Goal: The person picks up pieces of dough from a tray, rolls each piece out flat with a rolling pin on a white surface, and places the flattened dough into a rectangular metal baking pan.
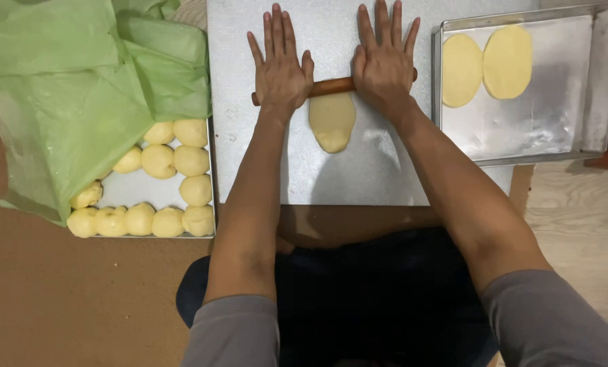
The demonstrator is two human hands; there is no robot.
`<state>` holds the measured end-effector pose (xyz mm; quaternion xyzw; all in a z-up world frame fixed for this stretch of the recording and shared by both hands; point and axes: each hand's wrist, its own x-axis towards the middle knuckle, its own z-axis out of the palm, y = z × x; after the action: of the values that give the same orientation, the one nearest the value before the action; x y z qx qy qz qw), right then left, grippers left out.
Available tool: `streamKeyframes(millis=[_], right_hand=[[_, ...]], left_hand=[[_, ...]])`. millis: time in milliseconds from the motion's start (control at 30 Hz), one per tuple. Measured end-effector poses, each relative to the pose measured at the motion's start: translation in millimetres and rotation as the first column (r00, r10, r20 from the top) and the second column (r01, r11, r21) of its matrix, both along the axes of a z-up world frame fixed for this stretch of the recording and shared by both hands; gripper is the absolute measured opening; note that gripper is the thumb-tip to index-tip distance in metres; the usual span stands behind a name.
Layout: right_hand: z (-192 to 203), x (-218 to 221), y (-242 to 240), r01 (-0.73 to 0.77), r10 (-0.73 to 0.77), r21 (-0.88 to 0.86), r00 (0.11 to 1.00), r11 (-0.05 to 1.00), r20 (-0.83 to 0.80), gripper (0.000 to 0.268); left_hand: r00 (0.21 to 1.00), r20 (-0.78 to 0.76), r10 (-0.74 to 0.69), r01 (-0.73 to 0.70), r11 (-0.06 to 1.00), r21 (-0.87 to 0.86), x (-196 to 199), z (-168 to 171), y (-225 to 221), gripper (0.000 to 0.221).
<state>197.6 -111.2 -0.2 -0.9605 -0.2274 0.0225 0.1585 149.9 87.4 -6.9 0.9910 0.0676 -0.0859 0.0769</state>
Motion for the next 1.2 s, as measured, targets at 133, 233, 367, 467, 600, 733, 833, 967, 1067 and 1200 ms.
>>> streamKeyframes(millis=[133,233,367,467,600,733,833,967,1067,1200], right_hand=[[2.3,13.6,4.0,-0.009,0.008,0.051,1.000,0.999,0.026,0.059],[-2.2,26.9,6.0,-0.033,0.022,0.091,0.993,0.995,0.117,0.056],[9.4,20.9,-0.2,-0.044,0.008,0.127,0.962,0.991,0.271,0.053],[10.4,-33.5,-24.6,-0.163,0.051,0.303,0.937,0.939,0.344,0.036],[-13.7,-51.0,-42.7,-0.228,0.236,-0.116,0.970,0.967,0.059,0.059],[-11.4,4.4,-24.4,-0.173,0.175,0.024,0.972,0.985,-0.155,0.024],[-0.1,-14.2,-36.6,-0.164,0.173,0.088,0.978,0.983,-0.116,0.063],[-8.8,-65.3,-62.0,-0.293,0.306,-0.140,0.949,0.946,0.081,0.052],[10.4,-48.4,-42.6,-0.206,0.188,-0.056,0.953,0.977,-0.237,0.056],[6.9,-5.2,-3.4,-0.036,0.045,0.070,0.990,0.997,-0.132,0.055]], left_hand=[[0.996,0.086,-0.028,0.027,1.000,0.017,16.6,-4.8,4.7,0.067],[0.992,0.128,-0.011,0.009,1.000,0.021,28.5,-0.2,7.7,0.066],[0.876,0.481,-0.012,0.030,0.999,-0.029,16.3,2.3,14.3,0.049],[0.790,0.608,-0.078,0.202,0.969,-0.139,-46.4,8.2,13.8,0.023],[0.919,0.227,-0.322,0.311,0.947,0.081,-76.7,-17.9,27.1,0.067],[0.900,0.361,-0.245,0.248,0.968,0.038,-24.2,-47.7,33.0,0.029],[0.908,0.344,-0.240,0.268,0.963,-0.035,-45.8,-23.8,28.5,0.039],[0.880,0.279,-0.384,0.362,0.923,0.131,-108.5,-20.2,16.3,0.075],[0.931,0.321,-0.172,0.194,0.980,-0.040,-78.6,-6.3,2.1,0.077],[0.988,0.141,0.066,-0.046,0.989,-0.141,-15.2,-11.7,1.2,0.070]])
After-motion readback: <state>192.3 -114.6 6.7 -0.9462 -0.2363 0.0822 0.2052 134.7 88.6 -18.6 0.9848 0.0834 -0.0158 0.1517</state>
